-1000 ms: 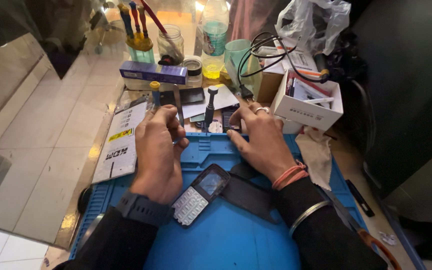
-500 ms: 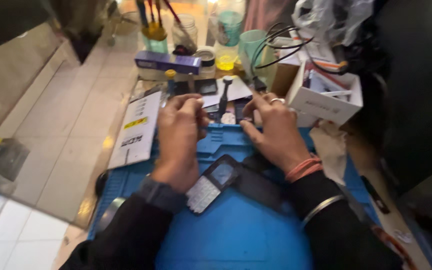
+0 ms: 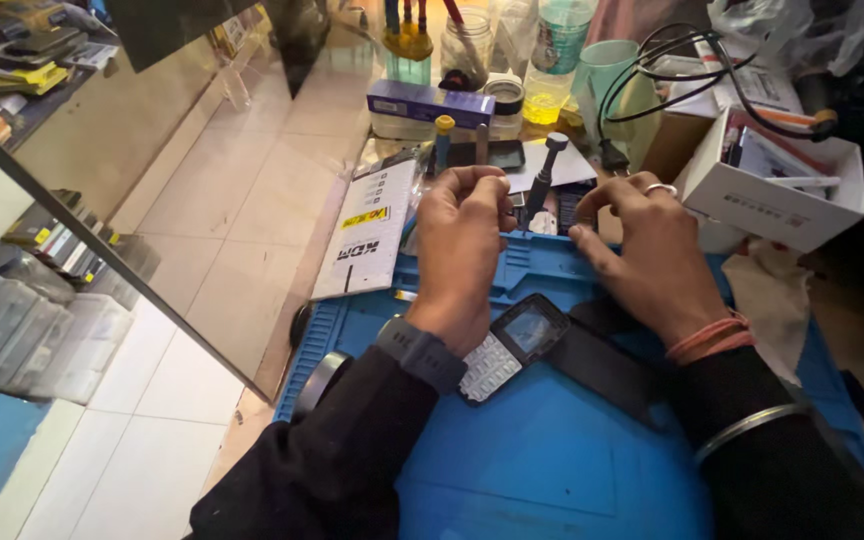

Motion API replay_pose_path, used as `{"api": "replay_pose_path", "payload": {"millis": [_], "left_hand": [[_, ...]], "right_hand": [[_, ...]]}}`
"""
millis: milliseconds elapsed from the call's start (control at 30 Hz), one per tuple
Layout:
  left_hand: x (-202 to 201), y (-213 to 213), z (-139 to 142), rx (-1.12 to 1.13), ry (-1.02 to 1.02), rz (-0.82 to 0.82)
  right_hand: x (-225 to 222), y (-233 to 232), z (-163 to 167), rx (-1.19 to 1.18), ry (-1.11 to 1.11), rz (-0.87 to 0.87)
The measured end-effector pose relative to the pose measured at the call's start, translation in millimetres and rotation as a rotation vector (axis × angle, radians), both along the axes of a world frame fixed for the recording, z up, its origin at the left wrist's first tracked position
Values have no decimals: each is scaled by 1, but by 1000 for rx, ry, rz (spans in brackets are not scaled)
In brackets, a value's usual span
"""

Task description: The person disassembles a mobile phone on a blue work mat, removing the back cover, battery, and internal components. They use a screwdriver to loosen screws and separate parts, then handle the battery and casing pieces before placing them on the mat.

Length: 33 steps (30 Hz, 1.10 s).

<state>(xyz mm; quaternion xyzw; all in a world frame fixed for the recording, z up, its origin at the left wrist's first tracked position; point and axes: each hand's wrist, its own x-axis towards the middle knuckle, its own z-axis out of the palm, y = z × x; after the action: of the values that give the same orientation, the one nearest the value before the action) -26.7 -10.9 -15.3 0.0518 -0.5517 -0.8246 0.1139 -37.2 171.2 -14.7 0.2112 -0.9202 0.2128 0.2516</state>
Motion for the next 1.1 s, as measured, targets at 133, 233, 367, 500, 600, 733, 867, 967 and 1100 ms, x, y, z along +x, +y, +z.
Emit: {"api": "replay_pose_path", "payload": {"millis": [133,233,367,500,600,733,867,967,1100], "left_hand": [[-1,2,-1,-44,52,-5],[0,3,-2,-87,31,-30],[3,4,0,-139,6,-39],[6,3,5,-193,-42,-20],[8,2,9,-242,-99,7],[9,1,11,-271,-75,48],[8,2,11,-282,-73,66],[8,2,9,-271,-68,52],[6,3,8,-218,-49,50]], "right_hand": [[-2,1,-1,-23,-39,2],[-1,0,0,-20,-54,6],[-1,-2,3,6,-204,-60],[1,-3,3,-25,-182,1],[3,-2,2,-15,-185,-18],[1,-1,1,22,-94,3],[-2,-3,-1,45,-6,87],[-2,-4,-1,33,-155,106],[0,-3,1,-37,-264,58]]}}
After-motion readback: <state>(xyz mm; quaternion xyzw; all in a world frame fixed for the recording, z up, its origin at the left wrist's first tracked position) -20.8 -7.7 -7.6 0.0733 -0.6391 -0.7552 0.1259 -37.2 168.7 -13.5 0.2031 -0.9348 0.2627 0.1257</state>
